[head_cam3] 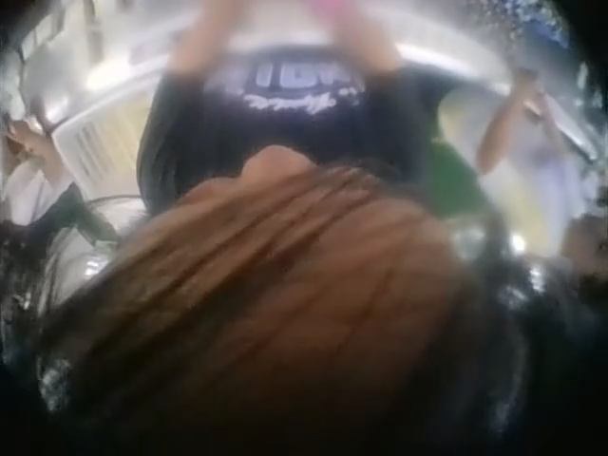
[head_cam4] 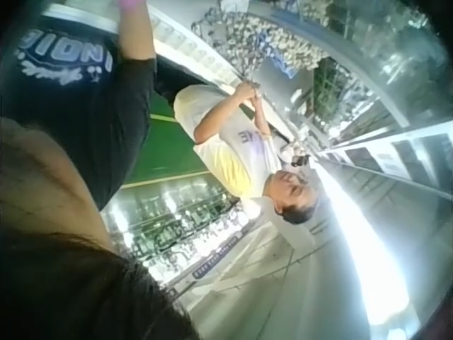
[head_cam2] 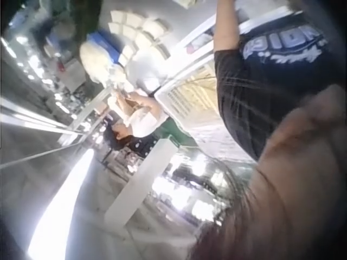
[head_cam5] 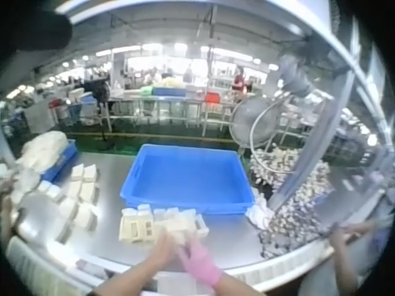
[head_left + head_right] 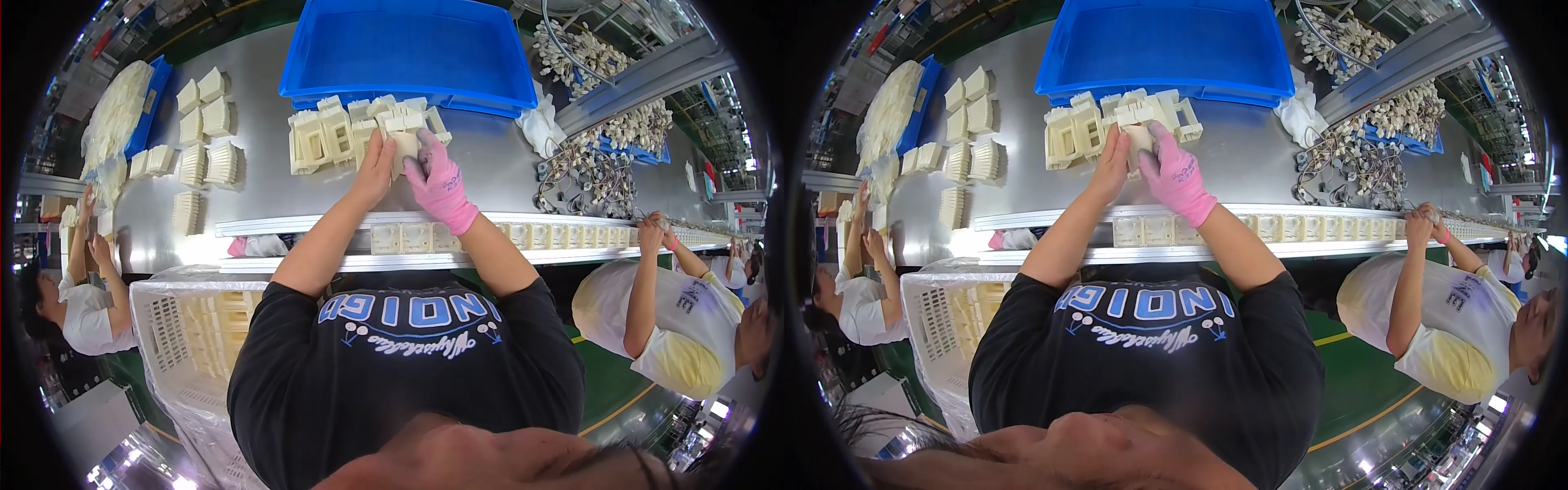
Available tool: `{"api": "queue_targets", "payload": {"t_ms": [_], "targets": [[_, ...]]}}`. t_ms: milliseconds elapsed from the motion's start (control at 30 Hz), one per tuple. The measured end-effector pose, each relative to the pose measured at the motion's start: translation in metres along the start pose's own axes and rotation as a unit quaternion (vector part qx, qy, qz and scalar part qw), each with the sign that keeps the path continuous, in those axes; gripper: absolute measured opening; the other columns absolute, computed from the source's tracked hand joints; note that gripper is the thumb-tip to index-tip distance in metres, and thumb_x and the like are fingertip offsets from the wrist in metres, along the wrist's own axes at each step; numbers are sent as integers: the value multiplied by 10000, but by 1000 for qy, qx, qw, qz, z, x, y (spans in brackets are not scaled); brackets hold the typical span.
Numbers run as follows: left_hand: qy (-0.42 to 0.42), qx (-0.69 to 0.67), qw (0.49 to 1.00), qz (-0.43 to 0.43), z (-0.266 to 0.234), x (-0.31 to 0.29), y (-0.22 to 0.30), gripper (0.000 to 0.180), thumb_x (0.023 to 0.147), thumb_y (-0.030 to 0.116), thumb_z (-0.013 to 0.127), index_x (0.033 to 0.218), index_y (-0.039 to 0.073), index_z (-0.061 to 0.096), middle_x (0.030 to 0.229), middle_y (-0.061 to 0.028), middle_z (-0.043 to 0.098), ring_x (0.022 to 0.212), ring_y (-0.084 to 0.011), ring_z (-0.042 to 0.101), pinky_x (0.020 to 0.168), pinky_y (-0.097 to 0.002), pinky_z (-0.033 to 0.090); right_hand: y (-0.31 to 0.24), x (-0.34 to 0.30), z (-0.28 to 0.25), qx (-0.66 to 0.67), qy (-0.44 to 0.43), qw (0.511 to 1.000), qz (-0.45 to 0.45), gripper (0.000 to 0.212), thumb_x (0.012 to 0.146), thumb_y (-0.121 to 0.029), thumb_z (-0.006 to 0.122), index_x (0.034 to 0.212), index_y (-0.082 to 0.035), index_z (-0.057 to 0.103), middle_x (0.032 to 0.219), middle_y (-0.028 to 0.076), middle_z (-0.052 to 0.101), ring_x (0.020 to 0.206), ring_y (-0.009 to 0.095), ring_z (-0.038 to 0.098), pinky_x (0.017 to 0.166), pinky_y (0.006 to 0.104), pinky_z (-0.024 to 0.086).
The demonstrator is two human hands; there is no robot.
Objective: The person assembles white plastic electronic components by hand on a production line.
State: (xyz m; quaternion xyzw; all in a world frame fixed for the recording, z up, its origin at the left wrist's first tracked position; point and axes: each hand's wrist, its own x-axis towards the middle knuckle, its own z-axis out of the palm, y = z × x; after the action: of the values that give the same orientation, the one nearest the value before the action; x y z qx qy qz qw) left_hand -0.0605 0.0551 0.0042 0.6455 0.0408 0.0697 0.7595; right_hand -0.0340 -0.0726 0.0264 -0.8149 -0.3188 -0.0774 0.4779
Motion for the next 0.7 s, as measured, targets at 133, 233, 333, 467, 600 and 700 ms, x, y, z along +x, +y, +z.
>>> {"api": "queue_targets", "payload": {"t_ms": [133, 233, 333, 467, 600, 700], "targets": [[-17, -33, 999, -26, -7, 0, -18, 388, 918, 286, 310, 1250, 86, 288, 1109, -34, 456, 962, -117, 472, 805, -254, 405, -4, 4, -4, -25, -67, 997, 25, 407, 753, -97, 545, 1126, -39, 393, 657, 116, 538, 575, 282, 555, 525, 341, 433], [-41, -88, 991, -95, -7, -1, -19, 397, 904, 279, 349, 1244, 83, 288, 1122, -55, 455, 1004, -149, 471, 838, -277, 406, -15, 6, -15, 19, -131, 989, 70, 409, 753, -92, 534, 1134, -35, 396, 659, 107, 544, 560, 254, 554, 533, 319, 437], [-79, -110, 982, -135, -5, -3, -7, 404, 878, 261, 413, 1219, 80, 298, 1067, -81, 480, 955, -171, 513, 724, -295, 452, -17, 6, -19, 197, -157, 961, 113, 408, 758, -37, 505, 1151, -48, 396, 614, 40, 484, 501, 155, 502, 493, 248, 407], [-121, -140, 964, -192, -13, -3, 11, 386, 856, 217, 456, 1179, 72, 304, 945, -133, 531, 751, -225, 606, 499, -311, 504, -16, 19, -39, 131, -137, 975, 112, 434, 736, -49, 518, 1156, -48, 410, 751, 60, 515, 667, 170, 541, 602, 254, 439], [-246, -93, 936, -234, -29, -12, 44, 379, 820, 215, 515, 1100, 8, 365, 817, -137, 559, 630, -253, 613, 460, -315, 496, -30, 30, -41, 1, -8, 990, -141, 412, 679, -120, 556, 1083, -69, 499, 1099, 127, 465, 1008, 216, 453, 810, 303, 397], [-305, -57, 905, -291, -50, -29, 47, 402, 791, 180, 552, 1101, -18, 389, 815, -139, 568, 622, -246, 609, 492, -329, 493, -40, 28, -29, 247, -285, 916, -133, 276, 686, -166, 564, 938, -56, 561, 982, 134, 524, 874, 235, 522, 778, 328, 409]]}}
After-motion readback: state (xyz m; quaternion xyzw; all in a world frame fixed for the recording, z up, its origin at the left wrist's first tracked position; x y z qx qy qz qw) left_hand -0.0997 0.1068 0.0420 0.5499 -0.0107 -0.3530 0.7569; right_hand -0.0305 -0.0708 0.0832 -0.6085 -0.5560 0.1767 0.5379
